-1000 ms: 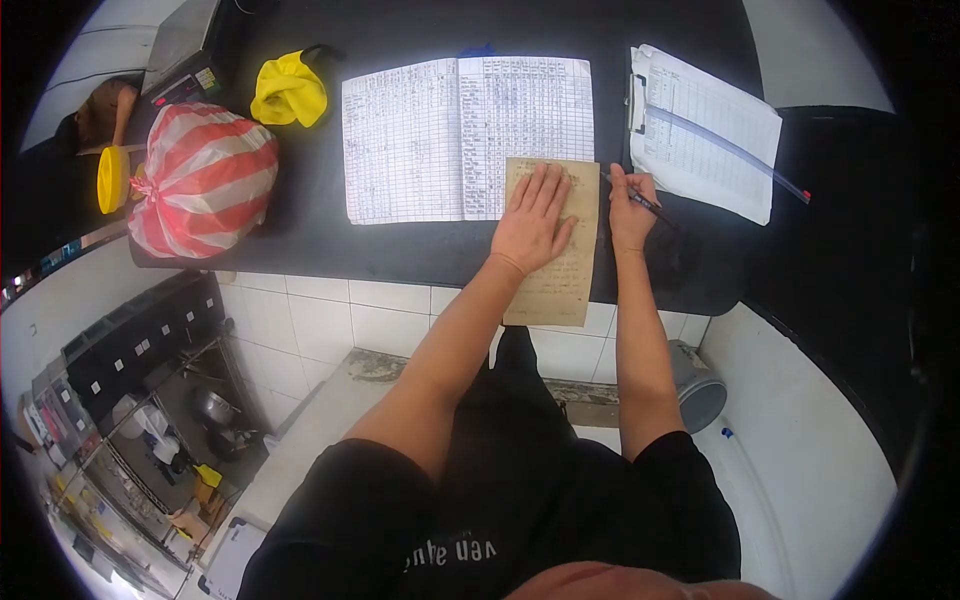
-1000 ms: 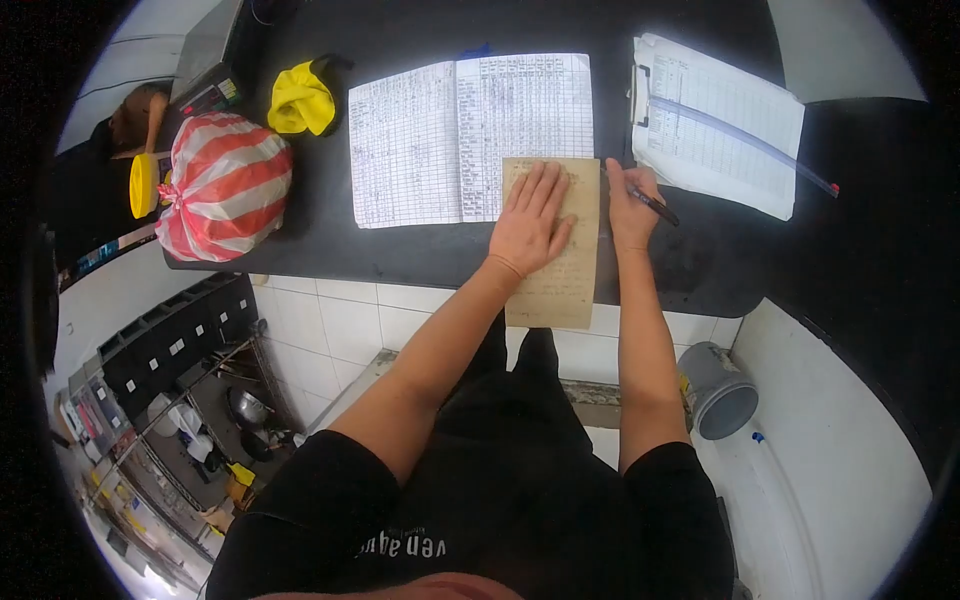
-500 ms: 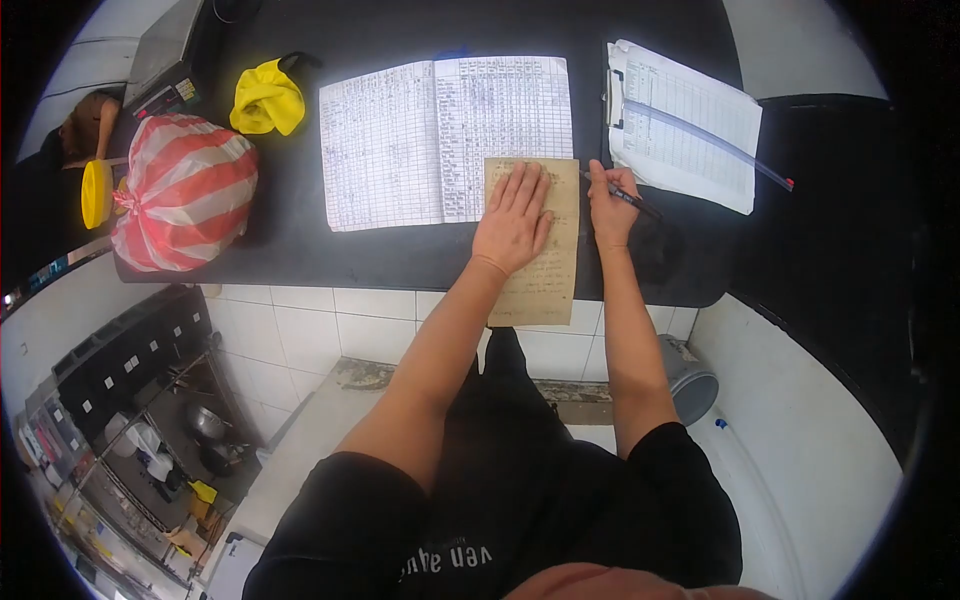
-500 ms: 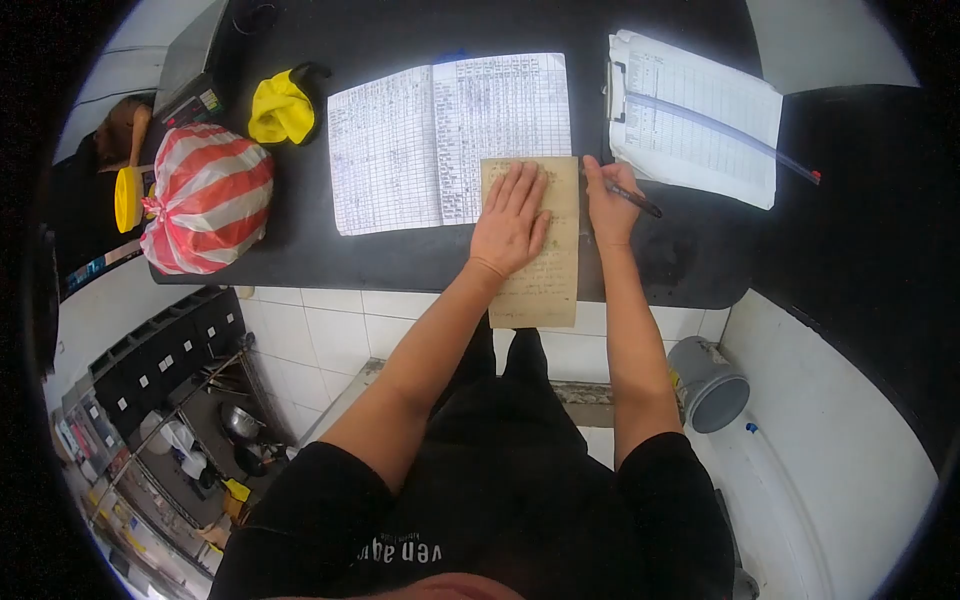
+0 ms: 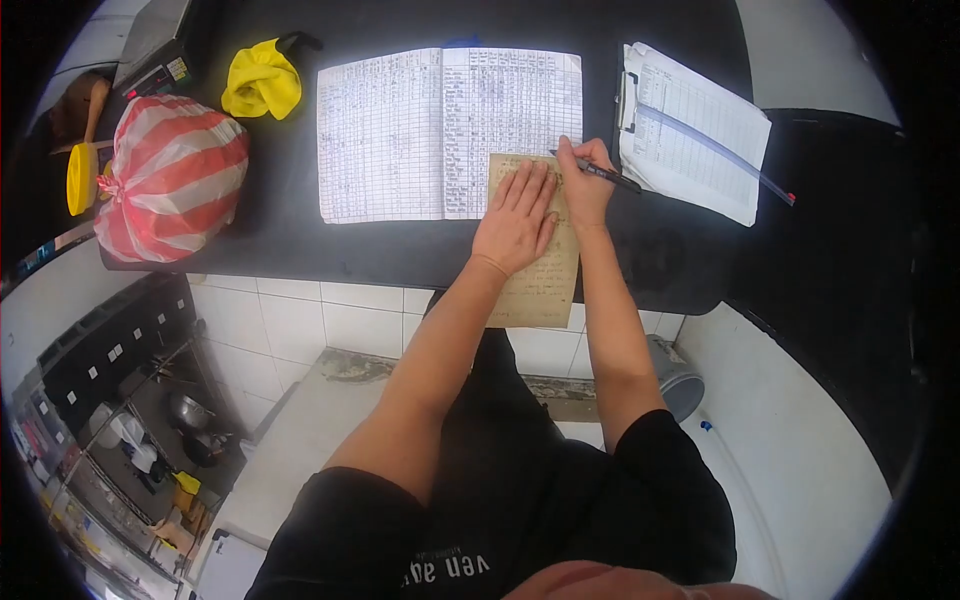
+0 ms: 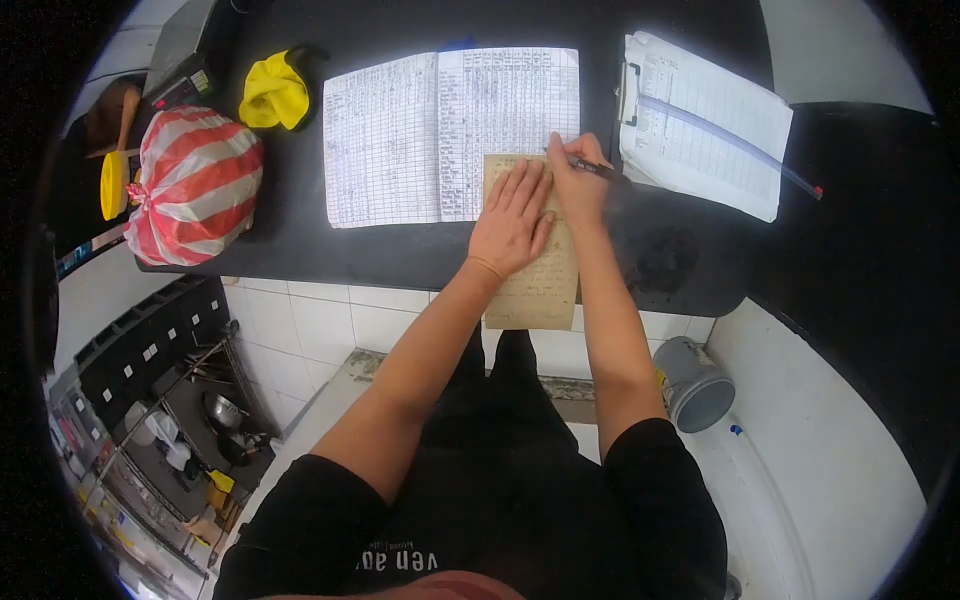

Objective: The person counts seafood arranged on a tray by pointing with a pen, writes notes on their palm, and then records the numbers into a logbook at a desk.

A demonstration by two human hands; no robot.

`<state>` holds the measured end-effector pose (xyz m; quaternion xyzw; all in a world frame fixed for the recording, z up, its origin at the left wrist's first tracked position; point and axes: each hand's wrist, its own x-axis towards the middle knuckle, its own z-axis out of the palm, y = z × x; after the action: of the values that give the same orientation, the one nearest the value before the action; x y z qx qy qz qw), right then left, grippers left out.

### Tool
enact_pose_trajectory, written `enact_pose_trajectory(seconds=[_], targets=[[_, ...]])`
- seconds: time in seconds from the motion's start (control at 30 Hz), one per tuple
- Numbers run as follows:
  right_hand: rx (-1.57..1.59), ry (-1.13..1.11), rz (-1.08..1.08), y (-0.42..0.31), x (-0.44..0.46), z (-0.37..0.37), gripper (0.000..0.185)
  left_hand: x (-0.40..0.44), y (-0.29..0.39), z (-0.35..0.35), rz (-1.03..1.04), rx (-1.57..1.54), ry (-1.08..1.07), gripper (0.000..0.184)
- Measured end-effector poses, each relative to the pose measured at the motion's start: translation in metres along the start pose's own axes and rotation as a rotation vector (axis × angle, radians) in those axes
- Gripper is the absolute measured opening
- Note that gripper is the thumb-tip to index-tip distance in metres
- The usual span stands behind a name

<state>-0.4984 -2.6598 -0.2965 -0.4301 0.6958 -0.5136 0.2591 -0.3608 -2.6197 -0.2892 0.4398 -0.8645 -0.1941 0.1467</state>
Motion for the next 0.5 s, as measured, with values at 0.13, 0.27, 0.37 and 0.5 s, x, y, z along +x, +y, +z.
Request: enact_pose_trajectory(seconds=[0.13, 0.27, 0.37, 0.5], targets=[[-0.052, 0.049, -0.043, 0.009, -0.003, 0.004, 0.033, 0.000, -0.001, 0.001, 0.004, -0.016, 0.015, 0.055], [-0.088, 0.056, -0.052, 0.009, -0.004, 0.004, 0.033, -0.001, -0.002, 0.002, 0.011, -0.021, 0.033, 0.055], [-0.116, 0.041, -0.055, 0.007, -0.003, 0.004, 0.033, -0.001, -0.002, 0.003, 0.010, -0.024, 0.032, 0.055], [-0.133, 0.003, -0.049, 0.004, -0.002, 0.003, 0.033, -0.002, -0.002, 0.003, 0.007, -0.027, 0.034, 0.056]])
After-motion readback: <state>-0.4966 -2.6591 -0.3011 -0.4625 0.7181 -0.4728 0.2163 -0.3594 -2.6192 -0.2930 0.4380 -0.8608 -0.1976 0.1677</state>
